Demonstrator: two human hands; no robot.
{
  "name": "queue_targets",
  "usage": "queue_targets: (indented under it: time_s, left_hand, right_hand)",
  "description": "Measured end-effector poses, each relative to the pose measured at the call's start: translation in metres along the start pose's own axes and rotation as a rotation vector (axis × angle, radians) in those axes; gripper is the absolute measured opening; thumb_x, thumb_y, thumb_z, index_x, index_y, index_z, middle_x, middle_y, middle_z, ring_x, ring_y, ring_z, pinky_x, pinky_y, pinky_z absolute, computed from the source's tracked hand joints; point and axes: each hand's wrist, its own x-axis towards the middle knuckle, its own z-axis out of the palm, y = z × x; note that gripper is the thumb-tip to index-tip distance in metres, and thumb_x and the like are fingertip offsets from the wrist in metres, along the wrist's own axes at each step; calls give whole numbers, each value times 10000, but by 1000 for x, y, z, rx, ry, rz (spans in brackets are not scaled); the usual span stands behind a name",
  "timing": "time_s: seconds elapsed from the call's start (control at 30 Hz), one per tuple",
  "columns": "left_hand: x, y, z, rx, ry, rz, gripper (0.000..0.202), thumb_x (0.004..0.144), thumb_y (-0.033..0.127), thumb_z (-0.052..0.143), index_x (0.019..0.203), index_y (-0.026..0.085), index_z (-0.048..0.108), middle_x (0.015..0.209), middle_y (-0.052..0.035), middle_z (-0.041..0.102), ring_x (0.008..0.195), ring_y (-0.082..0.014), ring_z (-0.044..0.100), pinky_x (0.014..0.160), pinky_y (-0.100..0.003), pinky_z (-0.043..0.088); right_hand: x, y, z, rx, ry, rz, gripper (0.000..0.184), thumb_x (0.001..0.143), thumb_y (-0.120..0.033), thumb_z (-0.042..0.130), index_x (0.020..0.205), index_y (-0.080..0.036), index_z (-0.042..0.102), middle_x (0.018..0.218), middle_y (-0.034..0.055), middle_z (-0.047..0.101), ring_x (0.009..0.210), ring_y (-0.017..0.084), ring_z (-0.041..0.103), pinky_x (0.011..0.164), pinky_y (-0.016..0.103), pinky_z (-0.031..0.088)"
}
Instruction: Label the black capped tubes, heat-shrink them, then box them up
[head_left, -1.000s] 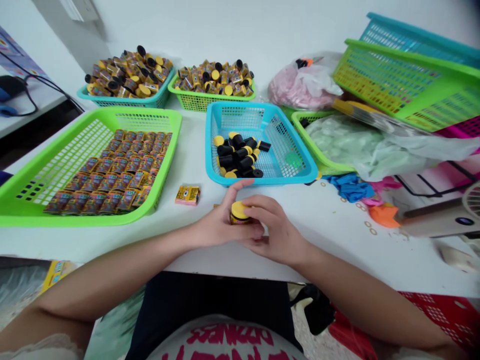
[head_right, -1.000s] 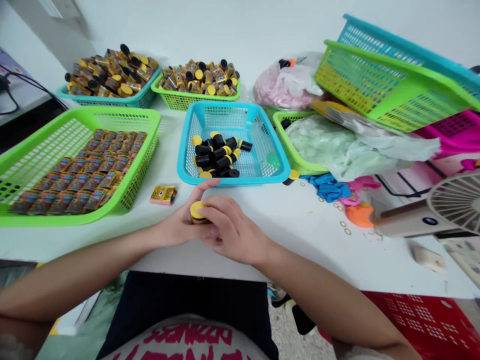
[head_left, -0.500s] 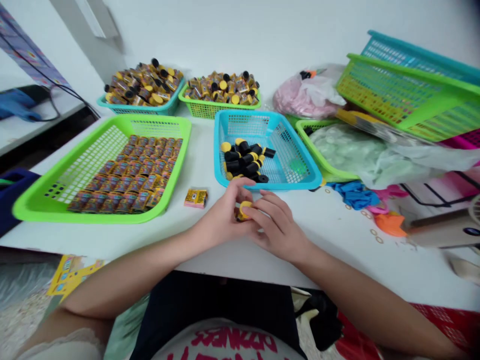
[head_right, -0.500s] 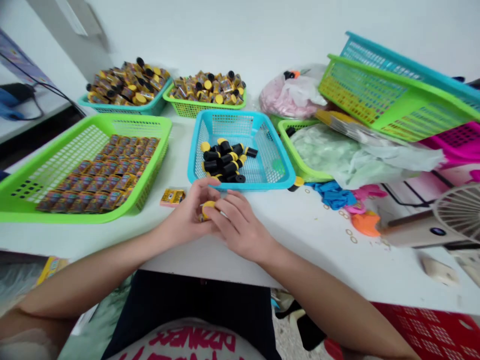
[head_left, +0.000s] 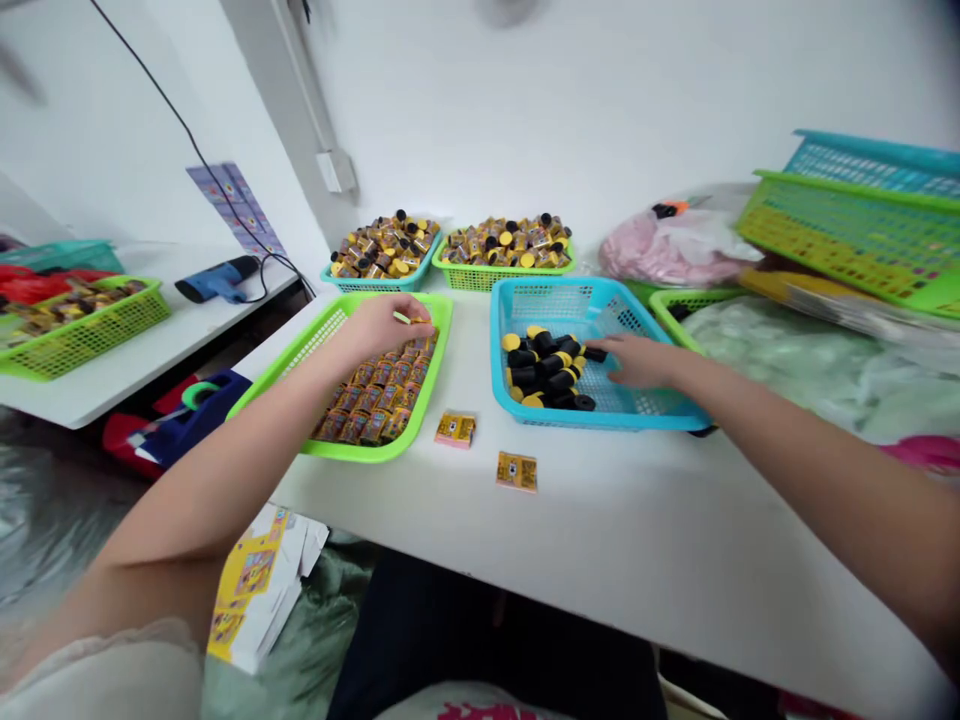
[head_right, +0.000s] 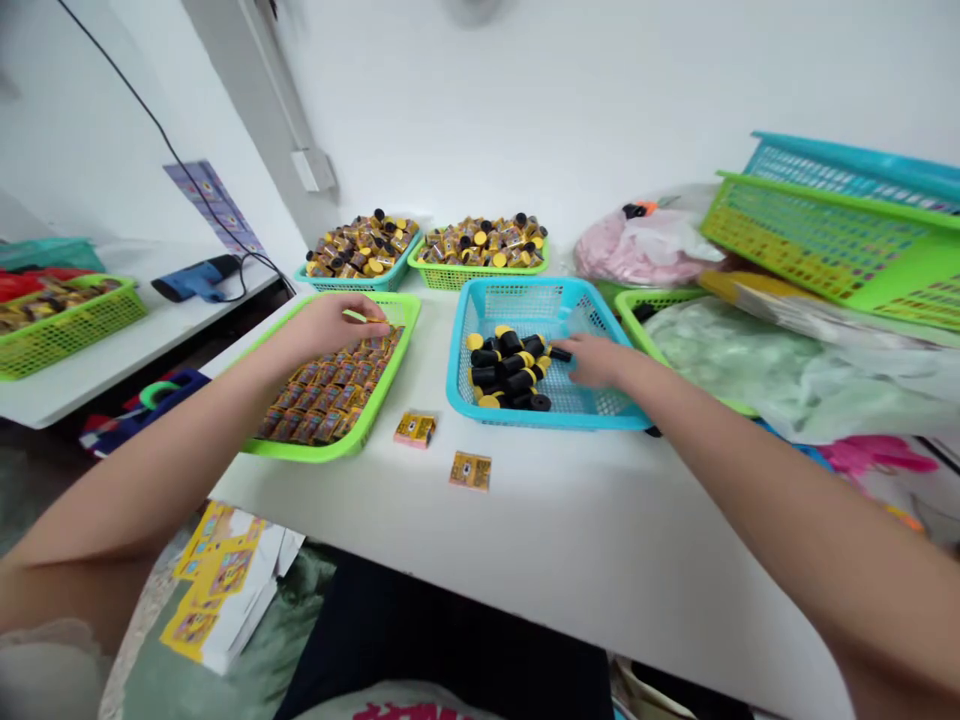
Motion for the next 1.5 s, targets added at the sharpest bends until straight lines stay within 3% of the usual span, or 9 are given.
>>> queue_targets:
  time_s: [0.27, 0.4, 0.57, 0.7, 0.8, 0.97, 1.1, 1.23, 1.5]
  left_hand:
    - [47, -27, 35, 204, -222, -46, 244, 774, 335, 657, 930, 165, 737, 711, -22, 721, 618, -173, 618, 645, -255, 451]
    - [46, -34, 37, 252, -261, -18, 251, 755, 363, 676, 910, 178, 745, 821, -36, 760, 747, -199, 660, 701, -244, 465]
    - [39, -27, 26, 318, -261, 6, 332, 871, 390, 578, 1042, 144, 721, 1023, -98, 760, 916, -237, 679, 816, -266, 477]
    - [3, -2, 7, 390, -68, 38, 512, 999, 354, 350, 1418, 81, 460, 1355, -223, 586, 1228, -341, 556, 1012, -456, 419]
    - [-47, 28, 14, 416, 189, 371, 462, 1016, 316, 338, 1419, 120, 449, 1424, -184, 526, 1340, -324, 453, 1114, -498, 344]
    - [-121, 65, 88, 461, -281, 839, 345, 985, 104, 369, 1270, 119, 564, 1230, -147, 667, 1107, -244, 646, 932, -362, 536]
    - [-136, 68, 137, 590, -331, 867, 366, 957, 65, 418, 1304, 85, 532, 1255, -216, 653, 1128, -288, 656, 877, -386, 567]
    - [-139, 66, 138, 664, -337, 996, 582, 922, -1, 399, 1462, 213, 380, 1136, -215, 702, 1042, -326, 700, 756, -431, 598]
    - [-135, 61, 122, -32, -503, 424, 544, 924, 82, 421, 1438, 256, 449, 1122, -72, 740, 945, -205, 730, 854, -328, 575]
  right_hand:
    - [10, -11, 3, -59, -140, 50, 476, 743, -200, 710, 1204, -106, 638, 1275, 211, 582, 953, 271, 681, 886, 353, 518]
    - [20, -10, -2, -60, -135, 53, 568, 785, -181, 663, 1342, -141, 554, 1221, 159, 654, 1051, 264, 653, 908, 327, 491]
    - [17, -17, -11, -56, -128, 60, 346, 707, -141, 701, 1051, -160, 721, 938, 100, 746, 917, 277, 687, 792, 321, 501]
    - [-25, -29, -29, -18, 58, 99, 324, 826, -280, 634, 1136, -190, 663, 1075, 110, 729, 948, 277, 683, 788, 339, 500]
    - [-68, -44, -38, 88, 359, 136, 337, 874, -407, 595, 1146, -212, 632, 1075, 101, 721, 875, 266, 690, 766, 362, 510]
    - [-113, -74, -24, 406, 802, 132, 306, 824, -396, 682, 1082, -236, 641, 831, 36, 706, 566, 170, 620, 588, 326, 513]
    - [-123, -84, 0, 566, 957, 32, 256, 830, -340, 687, 1057, -241, 625, 1003, 47, 702, 570, 117, 608, 501, 269, 495]
    - [-131, -84, 11, 612, 958, -38, 232, 827, -305, 696, 1036, -233, 625, 1083, 56, 688, 558, 91, 593, 472, 252, 486]
    - [-135, -89, 16, 800, 1023, -159, 286, 833, -246, 696, 1092, -250, 575, 1122, 66, 621, 736, 139, 627, 734, 365, 582]
